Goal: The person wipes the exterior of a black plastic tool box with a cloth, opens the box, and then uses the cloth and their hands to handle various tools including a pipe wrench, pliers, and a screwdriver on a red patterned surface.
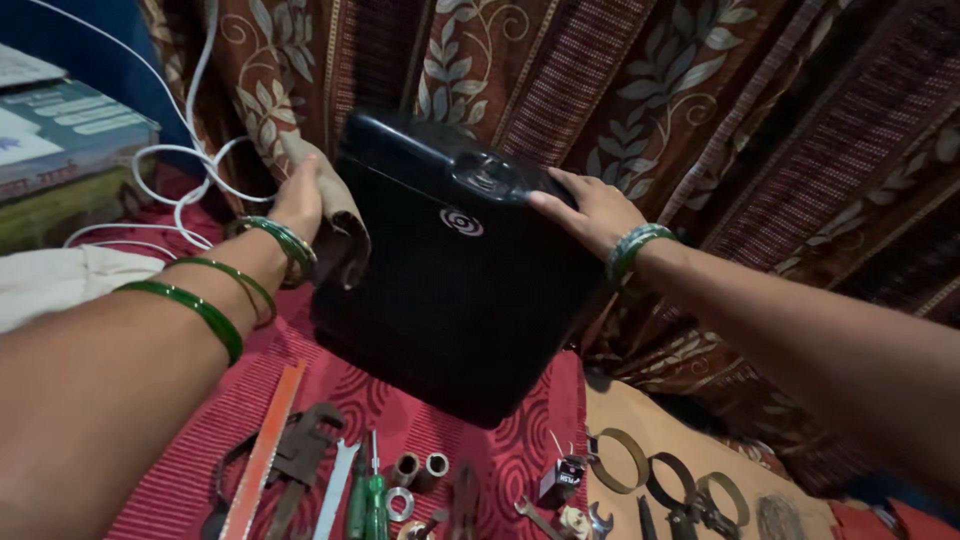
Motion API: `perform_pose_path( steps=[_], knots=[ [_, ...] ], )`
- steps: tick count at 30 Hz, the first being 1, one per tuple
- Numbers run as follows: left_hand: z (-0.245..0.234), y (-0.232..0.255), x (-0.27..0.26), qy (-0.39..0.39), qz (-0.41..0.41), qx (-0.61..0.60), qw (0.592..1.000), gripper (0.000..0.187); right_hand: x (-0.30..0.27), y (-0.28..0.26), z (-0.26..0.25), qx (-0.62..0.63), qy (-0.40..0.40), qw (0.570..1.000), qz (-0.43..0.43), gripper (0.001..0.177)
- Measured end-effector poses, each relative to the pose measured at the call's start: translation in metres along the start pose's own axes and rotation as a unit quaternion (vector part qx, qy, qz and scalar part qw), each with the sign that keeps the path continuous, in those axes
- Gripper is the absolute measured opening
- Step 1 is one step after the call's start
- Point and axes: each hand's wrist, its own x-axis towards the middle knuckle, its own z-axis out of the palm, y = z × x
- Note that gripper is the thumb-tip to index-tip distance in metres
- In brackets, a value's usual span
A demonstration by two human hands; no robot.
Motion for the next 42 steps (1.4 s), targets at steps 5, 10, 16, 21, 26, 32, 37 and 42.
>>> perform_pose_path(
  steps=[5,10,16,21,26,32,37,42],
  knots=[
    [0.002,0.023,-0.050,-0.036,0.093,0.010,0.995,0.079,-0.032,0.025,-0.006,0.033,0.033,0.998,-0.037,0.080],
    [0.020,0.057,-0.127,-0.088,0.193,-0.041,0.976,0.066,-0.078,0.067,-0.012,0.162,0.035,0.985,-0.037,0.071],
    [0.032,0.089,-0.243,-0.083,0.363,0.058,0.926,0.056,-0.081,0.068,-0.026,0.322,0.025,0.946,0.036,0.073],
    [0.031,0.112,-0.308,-0.048,0.320,0.056,0.945,0.054,-0.083,0.049,-0.035,0.184,-0.006,0.980,-0.078,0.106],
    [0.038,0.121,-0.324,-0.046,0.405,0.028,0.912,0.060,-0.100,0.030,-0.028,0.206,0.009,0.976,-0.071,0.122],
    [0.086,0.168,-0.307,-0.091,0.443,0.102,0.886,0.064,-0.110,0.022,-0.029,0.167,0.062,0.972,-0.156,0.117],
    [0.095,0.175,-0.286,-0.121,0.341,0.122,0.924,0.065,-0.113,0.019,-0.027,0.154,0.081,0.971,-0.165,0.105],
    [0.068,0.137,-0.240,-0.093,0.325,0.181,0.923,0.058,-0.111,0.017,-0.021,0.300,0.055,0.949,-0.074,0.098]
  ],
)
